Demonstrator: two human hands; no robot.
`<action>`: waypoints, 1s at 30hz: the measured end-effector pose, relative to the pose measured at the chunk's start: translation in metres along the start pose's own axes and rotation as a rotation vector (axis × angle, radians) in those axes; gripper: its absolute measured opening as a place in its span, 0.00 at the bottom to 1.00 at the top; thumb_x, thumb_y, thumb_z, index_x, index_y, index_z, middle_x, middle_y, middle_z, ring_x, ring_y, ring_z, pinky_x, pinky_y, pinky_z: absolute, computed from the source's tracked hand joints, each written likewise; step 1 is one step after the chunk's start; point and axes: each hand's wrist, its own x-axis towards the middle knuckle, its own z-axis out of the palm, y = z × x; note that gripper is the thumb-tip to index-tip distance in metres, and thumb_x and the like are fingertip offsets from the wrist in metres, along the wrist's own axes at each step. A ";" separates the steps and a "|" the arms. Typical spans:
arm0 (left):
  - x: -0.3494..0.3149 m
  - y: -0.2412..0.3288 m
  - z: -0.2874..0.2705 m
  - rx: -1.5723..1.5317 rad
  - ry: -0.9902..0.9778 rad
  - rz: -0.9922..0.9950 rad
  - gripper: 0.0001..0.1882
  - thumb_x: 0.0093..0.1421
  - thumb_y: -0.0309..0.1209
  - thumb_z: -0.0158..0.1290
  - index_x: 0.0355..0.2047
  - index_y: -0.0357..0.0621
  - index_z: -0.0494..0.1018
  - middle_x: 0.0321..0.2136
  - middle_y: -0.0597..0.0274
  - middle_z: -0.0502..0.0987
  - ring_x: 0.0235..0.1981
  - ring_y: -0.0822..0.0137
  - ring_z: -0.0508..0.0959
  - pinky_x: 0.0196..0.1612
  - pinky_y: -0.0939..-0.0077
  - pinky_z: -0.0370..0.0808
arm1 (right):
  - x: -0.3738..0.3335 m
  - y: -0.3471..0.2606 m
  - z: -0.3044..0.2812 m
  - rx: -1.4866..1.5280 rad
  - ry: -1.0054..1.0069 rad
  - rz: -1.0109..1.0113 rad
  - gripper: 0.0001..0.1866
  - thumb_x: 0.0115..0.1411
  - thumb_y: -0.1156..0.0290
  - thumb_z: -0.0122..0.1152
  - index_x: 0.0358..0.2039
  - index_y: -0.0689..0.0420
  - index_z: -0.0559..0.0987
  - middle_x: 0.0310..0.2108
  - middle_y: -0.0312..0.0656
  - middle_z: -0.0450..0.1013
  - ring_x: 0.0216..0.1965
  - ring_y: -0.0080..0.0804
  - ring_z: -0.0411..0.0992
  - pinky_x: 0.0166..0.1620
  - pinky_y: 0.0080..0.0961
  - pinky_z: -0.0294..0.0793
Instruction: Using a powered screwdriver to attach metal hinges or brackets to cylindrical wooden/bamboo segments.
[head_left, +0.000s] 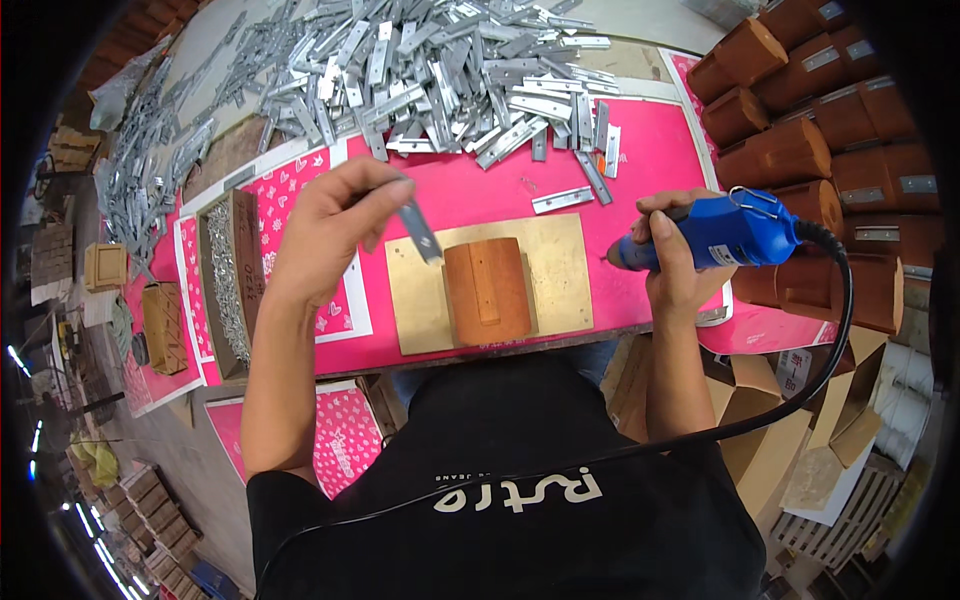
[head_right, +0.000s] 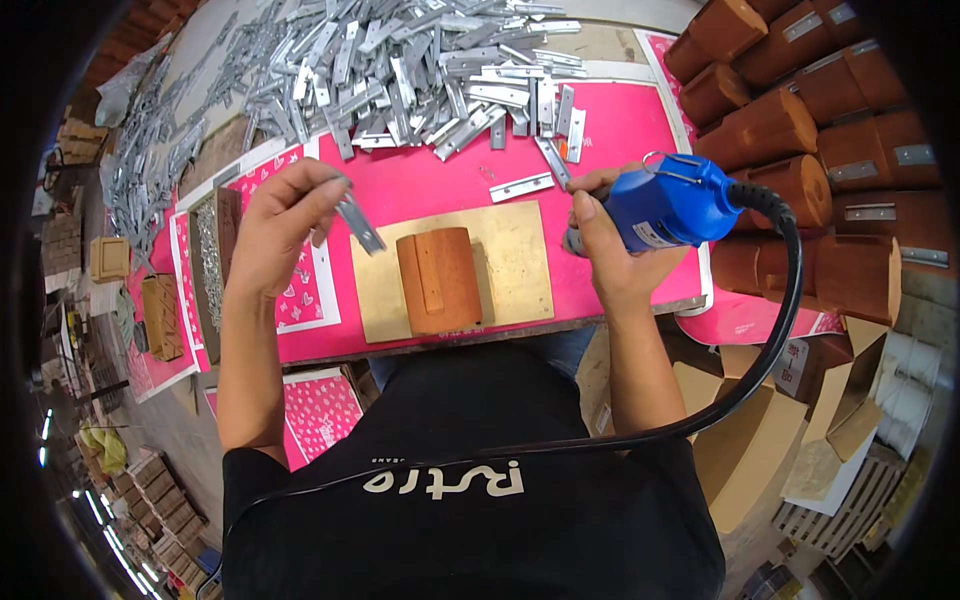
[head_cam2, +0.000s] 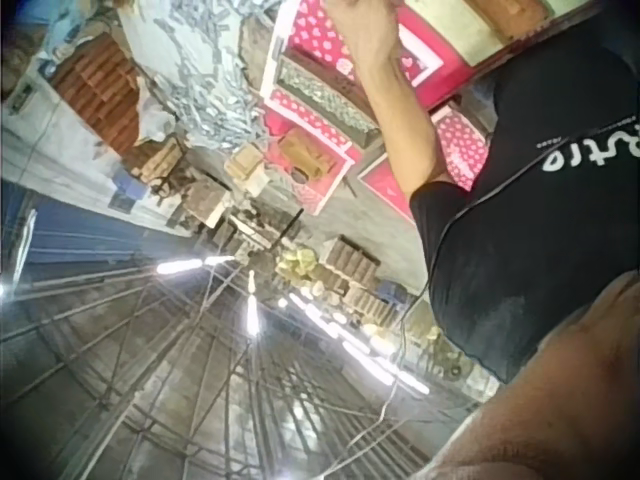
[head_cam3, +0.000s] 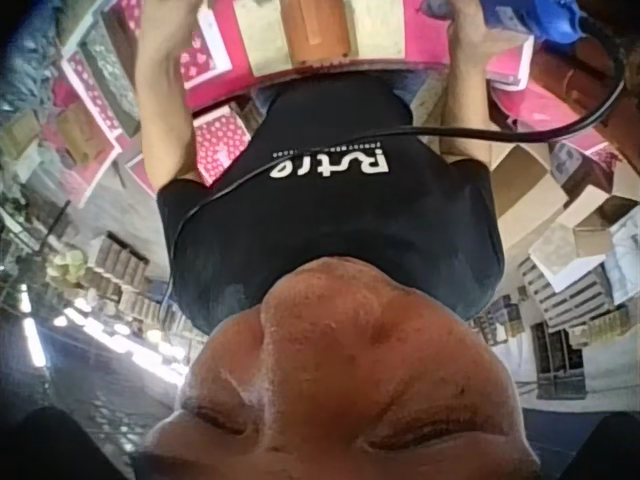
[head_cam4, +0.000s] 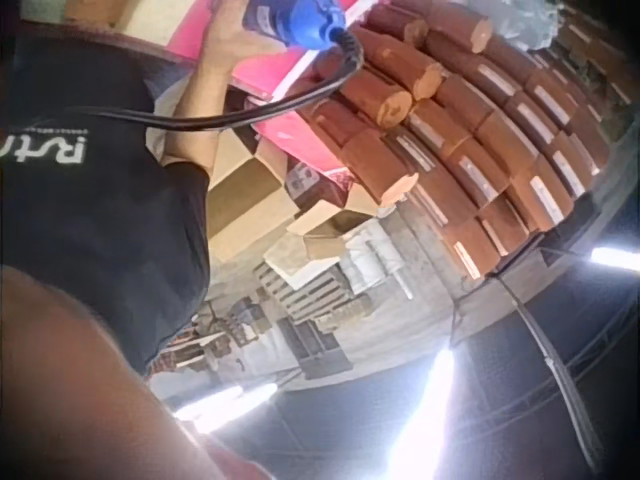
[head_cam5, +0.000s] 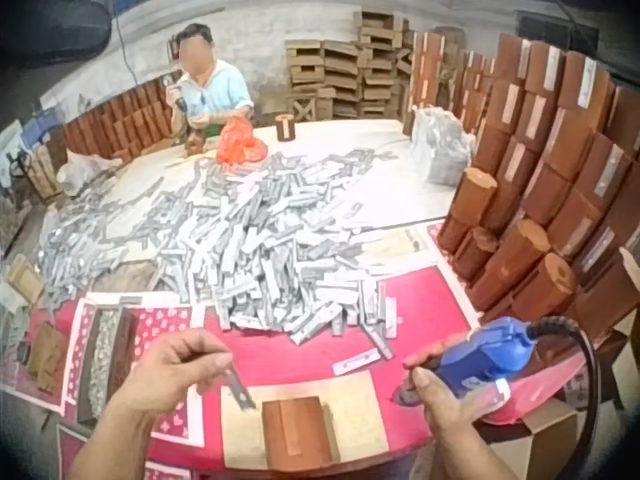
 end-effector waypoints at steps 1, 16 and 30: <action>0.001 -0.005 0.003 0.012 -0.090 -0.066 0.06 0.61 0.29 0.55 0.33 0.39 0.74 0.22 0.71 0.72 0.18 0.82 0.66 0.21 0.85 0.62 | -0.002 -0.001 0.003 0.013 0.014 -0.006 0.11 0.51 0.81 0.63 0.35 0.66 0.72 0.28 0.46 0.75 0.24 0.24 0.73 0.29 0.20 0.74; 0.001 -0.050 0.045 0.575 -0.117 0.186 0.18 0.55 0.40 0.60 0.42 0.41 0.77 0.27 0.56 0.75 0.30 0.65 0.75 0.35 0.70 0.73 | -0.009 -0.001 -0.003 0.007 0.028 -0.065 0.11 0.52 0.81 0.60 0.36 0.66 0.70 0.29 0.50 0.75 0.22 0.25 0.73 0.28 0.21 0.74; -0.019 -0.111 -0.033 1.143 0.448 0.143 0.12 0.56 0.33 0.56 0.39 0.39 0.75 0.31 0.53 0.75 0.32 0.52 0.77 0.35 0.61 0.74 | -0.009 -0.002 0.008 -0.023 -0.052 -0.047 0.13 0.53 0.83 0.59 0.38 0.65 0.68 0.30 0.50 0.75 0.24 0.27 0.73 0.29 0.23 0.75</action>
